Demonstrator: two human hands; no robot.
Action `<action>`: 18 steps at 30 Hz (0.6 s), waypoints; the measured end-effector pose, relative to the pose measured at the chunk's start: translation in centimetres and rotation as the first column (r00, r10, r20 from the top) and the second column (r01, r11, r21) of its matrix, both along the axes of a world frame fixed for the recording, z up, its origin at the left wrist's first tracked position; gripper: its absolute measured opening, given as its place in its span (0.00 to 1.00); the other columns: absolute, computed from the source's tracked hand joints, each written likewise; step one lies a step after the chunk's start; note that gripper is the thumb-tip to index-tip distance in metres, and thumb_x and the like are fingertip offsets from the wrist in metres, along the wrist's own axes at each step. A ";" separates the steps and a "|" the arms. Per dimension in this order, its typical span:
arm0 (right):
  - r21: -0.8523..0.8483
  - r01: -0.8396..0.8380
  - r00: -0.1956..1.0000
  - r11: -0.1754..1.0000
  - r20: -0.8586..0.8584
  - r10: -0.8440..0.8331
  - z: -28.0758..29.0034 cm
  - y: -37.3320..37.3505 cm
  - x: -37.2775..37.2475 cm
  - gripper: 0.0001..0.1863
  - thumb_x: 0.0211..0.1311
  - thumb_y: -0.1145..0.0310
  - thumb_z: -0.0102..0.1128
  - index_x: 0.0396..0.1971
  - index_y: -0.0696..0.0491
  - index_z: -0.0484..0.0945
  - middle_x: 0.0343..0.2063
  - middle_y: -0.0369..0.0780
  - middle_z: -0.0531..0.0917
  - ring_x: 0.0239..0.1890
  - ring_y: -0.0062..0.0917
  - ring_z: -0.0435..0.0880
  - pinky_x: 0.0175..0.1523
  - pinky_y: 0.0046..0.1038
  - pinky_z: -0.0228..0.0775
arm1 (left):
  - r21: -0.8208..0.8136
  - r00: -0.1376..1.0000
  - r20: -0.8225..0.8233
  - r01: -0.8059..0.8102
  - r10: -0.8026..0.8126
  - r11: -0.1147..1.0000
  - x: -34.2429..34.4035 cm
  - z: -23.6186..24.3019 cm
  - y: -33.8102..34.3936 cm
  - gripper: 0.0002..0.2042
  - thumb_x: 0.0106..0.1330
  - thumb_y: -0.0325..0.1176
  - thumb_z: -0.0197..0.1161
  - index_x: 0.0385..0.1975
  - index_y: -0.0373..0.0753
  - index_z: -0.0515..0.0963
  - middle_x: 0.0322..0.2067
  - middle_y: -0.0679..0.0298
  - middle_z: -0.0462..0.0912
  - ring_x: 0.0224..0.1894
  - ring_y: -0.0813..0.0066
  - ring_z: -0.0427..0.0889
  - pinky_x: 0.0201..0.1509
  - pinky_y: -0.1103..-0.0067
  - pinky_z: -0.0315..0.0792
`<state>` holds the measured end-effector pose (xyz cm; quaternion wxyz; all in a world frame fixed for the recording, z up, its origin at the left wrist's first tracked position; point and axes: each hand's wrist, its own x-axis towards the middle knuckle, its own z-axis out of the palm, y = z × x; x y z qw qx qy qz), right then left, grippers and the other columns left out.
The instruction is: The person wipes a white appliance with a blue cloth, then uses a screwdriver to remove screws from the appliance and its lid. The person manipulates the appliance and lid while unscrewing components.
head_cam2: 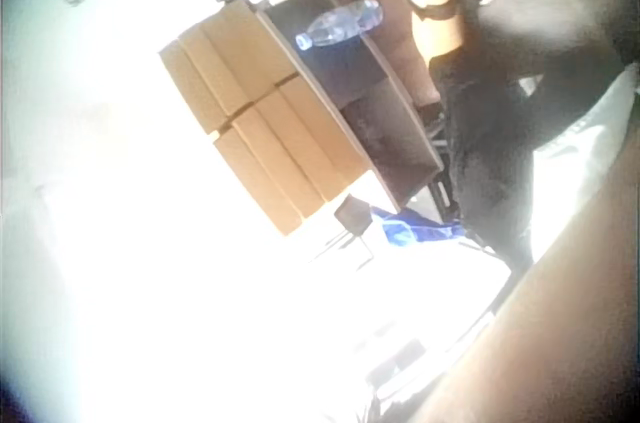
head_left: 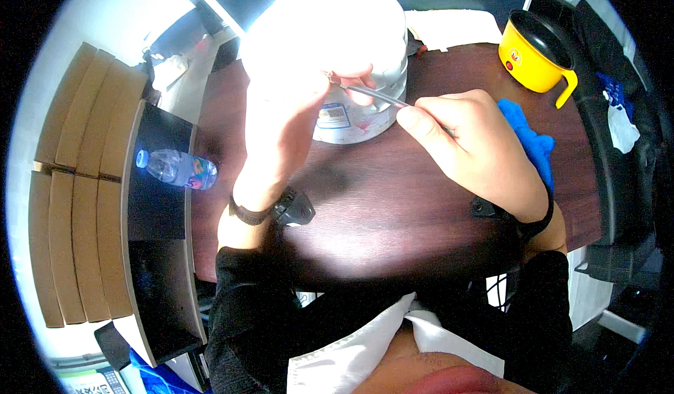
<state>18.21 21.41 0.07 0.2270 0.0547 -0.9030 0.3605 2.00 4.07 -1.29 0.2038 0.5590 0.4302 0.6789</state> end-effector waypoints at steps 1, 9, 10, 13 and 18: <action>0.011 0.005 1.000 1.000 0.000 -0.005 0.0 0.0 0.1 0.20 0.67 0.57 0.57 0.21 0.57 0.80 0.15 0.51 0.75 0.18 0.47 0.77 0.24 0.41 0.64 | 0.013 0.997 0.040 0.060 -0.060 0.998 0.0 -0.2 0.1 0.21 0.70 0.42 0.48 0.50 0.32 0.78 0.40 0.46 0.81 0.48 0.53 0.78 0.62 0.58 0.66; 0.042 0.013 1.000 0.999 -0.008 -0.013 0.0 0.3 0.6 0.19 0.67 0.58 0.56 0.22 0.57 0.80 0.15 0.50 0.76 0.19 0.47 0.77 0.24 0.41 0.66 | 0.000 0.963 0.212 0.171 -0.167 0.985 1.2 -0.1 0.6 0.21 0.73 0.44 0.44 0.53 0.38 0.78 0.32 0.56 0.83 0.51 0.56 0.76 0.62 0.56 0.64; 0.048 0.010 1.000 0.999 -0.002 -0.009 0.1 0.2 0.6 0.19 0.67 0.58 0.56 0.22 0.57 0.81 0.15 0.50 0.76 0.19 0.47 0.77 0.24 0.41 0.66 | 0.011 0.962 0.200 0.189 -0.188 0.982 1.1 -0.2 0.5 0.21 0.73 0.44 0.44 0.53 0.38 0.78 0.31 0.58 0.84 0.51 0.57 0.75 0.61 0.56 0.64; 0.056 0.023 1.000 0.998 0.010 -0.024 0.0 0.2 0.8 0.19 0.67 0.58 0.56 0.22 0.57 0.81 0.16 0.51 0.76 0.19 0.47 0.78 0.24 0.41 0.66 | -0.005 0.962 0.180 0.208 -0.204 0.978 1.3 -0.3 0.9 0.21 0.74 0.45 0.42 0.54 0.40 0.77 0.31 0.60 0.84 0.52 0.57 0.75 0.61 0.56 0.65; -0.069 -0.049 0.996 0.996 0.067 0.054 0.0 0.1 0.8 0.18 0.67 0.59 0.56 0.24 0.58 0.81 0.16 0.52 0.75 0.19 0.47 0.77 0.24 0.40 0.65 | 0.017 0.971 0.134 0.198 -0.199 0.980 1.0 -1.0 0.8 0.22 0.74 0.48 0.43 0.54 0.41 0.76 0.30 0.58 0.83 0.48 0.58 0.74 0.57 0.55 0.65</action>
